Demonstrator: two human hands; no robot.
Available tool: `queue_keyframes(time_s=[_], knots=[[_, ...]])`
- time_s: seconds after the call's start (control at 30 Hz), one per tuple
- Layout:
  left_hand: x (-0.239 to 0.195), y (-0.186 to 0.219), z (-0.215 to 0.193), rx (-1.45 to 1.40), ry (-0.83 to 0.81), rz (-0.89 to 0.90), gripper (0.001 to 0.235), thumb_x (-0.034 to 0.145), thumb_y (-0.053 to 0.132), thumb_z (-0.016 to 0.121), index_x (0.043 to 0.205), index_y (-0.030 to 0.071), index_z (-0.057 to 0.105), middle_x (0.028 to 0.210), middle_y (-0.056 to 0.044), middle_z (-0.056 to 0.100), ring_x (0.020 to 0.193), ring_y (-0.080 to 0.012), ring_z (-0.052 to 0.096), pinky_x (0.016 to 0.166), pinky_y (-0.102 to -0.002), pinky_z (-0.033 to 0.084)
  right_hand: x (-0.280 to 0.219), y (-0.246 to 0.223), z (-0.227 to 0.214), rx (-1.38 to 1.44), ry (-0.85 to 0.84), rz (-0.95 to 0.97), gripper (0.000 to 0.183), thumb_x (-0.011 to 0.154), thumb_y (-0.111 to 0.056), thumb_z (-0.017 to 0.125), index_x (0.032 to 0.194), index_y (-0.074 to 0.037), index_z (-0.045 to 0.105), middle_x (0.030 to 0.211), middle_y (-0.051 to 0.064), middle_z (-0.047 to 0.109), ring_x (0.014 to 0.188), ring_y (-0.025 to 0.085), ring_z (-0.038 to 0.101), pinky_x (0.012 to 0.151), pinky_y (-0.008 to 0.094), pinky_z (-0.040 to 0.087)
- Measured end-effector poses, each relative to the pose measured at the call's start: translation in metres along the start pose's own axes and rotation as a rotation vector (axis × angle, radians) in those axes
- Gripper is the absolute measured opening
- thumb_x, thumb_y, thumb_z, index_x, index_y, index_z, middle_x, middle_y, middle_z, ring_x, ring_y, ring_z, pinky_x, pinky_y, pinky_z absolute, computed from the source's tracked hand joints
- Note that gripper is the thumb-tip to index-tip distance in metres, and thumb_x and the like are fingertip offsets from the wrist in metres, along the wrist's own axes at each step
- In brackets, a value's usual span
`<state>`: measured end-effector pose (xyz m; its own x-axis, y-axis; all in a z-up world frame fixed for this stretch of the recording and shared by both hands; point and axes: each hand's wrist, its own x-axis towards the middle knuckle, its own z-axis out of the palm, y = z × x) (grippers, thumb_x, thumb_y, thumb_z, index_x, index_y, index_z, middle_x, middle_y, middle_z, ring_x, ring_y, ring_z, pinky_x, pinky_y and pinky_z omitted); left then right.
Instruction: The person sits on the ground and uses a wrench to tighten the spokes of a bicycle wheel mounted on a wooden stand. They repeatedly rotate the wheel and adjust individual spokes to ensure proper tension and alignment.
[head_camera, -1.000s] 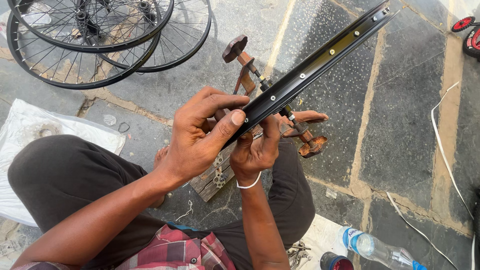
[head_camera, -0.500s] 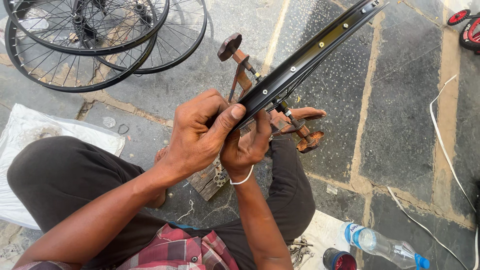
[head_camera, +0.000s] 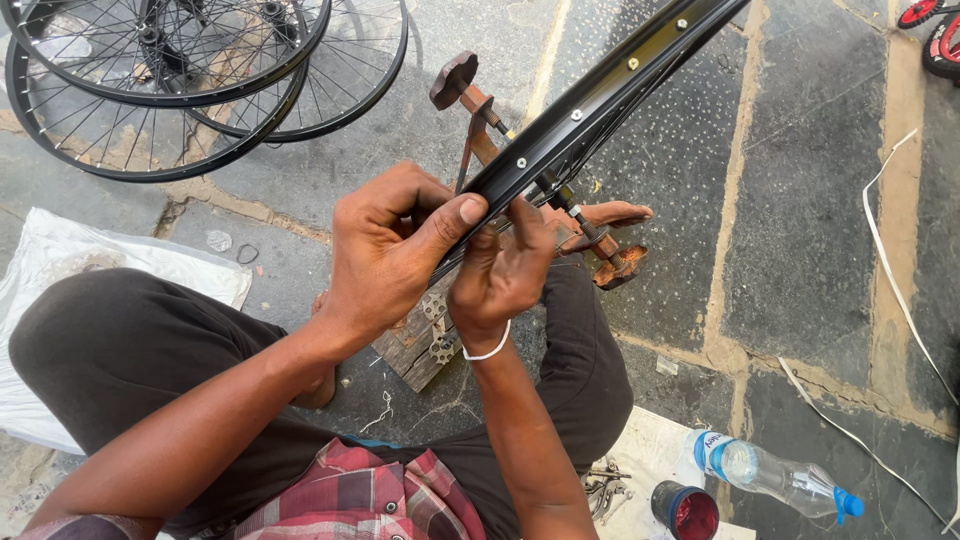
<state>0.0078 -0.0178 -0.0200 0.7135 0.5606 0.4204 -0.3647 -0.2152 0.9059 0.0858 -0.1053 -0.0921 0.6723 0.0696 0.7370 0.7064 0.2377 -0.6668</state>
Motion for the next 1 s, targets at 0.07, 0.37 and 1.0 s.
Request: queue_keyframes(time_s=[0.07,0.37,1.0], knots=[[0.002,0.002,0.0,0.019,-0.023,0.029,0.024,0.103,0.02,0.075,0.089,0.002,0.072,0.082,0.001,0.063,0.072,-0.0049,0.053,0.061,-0.024,0.041,0.004,-0.01,-0.003,-0.202,-0.123,-0.183,0.044,0.111,-0.017,0.062,0.145,0.006,0.045,0.135,0.02,0.061,0.12,0.028,0.064,0.105,0.039,0.053],[0.033,0.025,0.007,0.001,-0.148,0.151,0.024,0.105,0.01,0.068,0.123,-0.002,0.057,0.103,-0.005,0.065,0.096,-0.0087,0.064,0.081,-0.021,0.051,0.017,-0.015,-0.001,-0.389,0.019,-0.089,0.045,0.106,-0.018,0.068,0.14,0.008,0.054,0.133,0.018,0.061,0.12,0.027,0.063,0.106,0.036,0.055],[-0.038,-0.272,-0.046,0.846,-0.454,-0.509,0.041,0.091,0.042,0.071,0.087,0.002,0.073,0.084,-0.023,0.068,0.076,-0.0398,0.063,0.071,-0.05,0.05,-0.229,0.114,-0.158,0.058,0.138,1.188,0.018,0.1,-0.011,0.061,0.112,0.001,0.067,0.112,0.012,0.072,0.102,0.02,0.07,0.081,0.034,0.057]])
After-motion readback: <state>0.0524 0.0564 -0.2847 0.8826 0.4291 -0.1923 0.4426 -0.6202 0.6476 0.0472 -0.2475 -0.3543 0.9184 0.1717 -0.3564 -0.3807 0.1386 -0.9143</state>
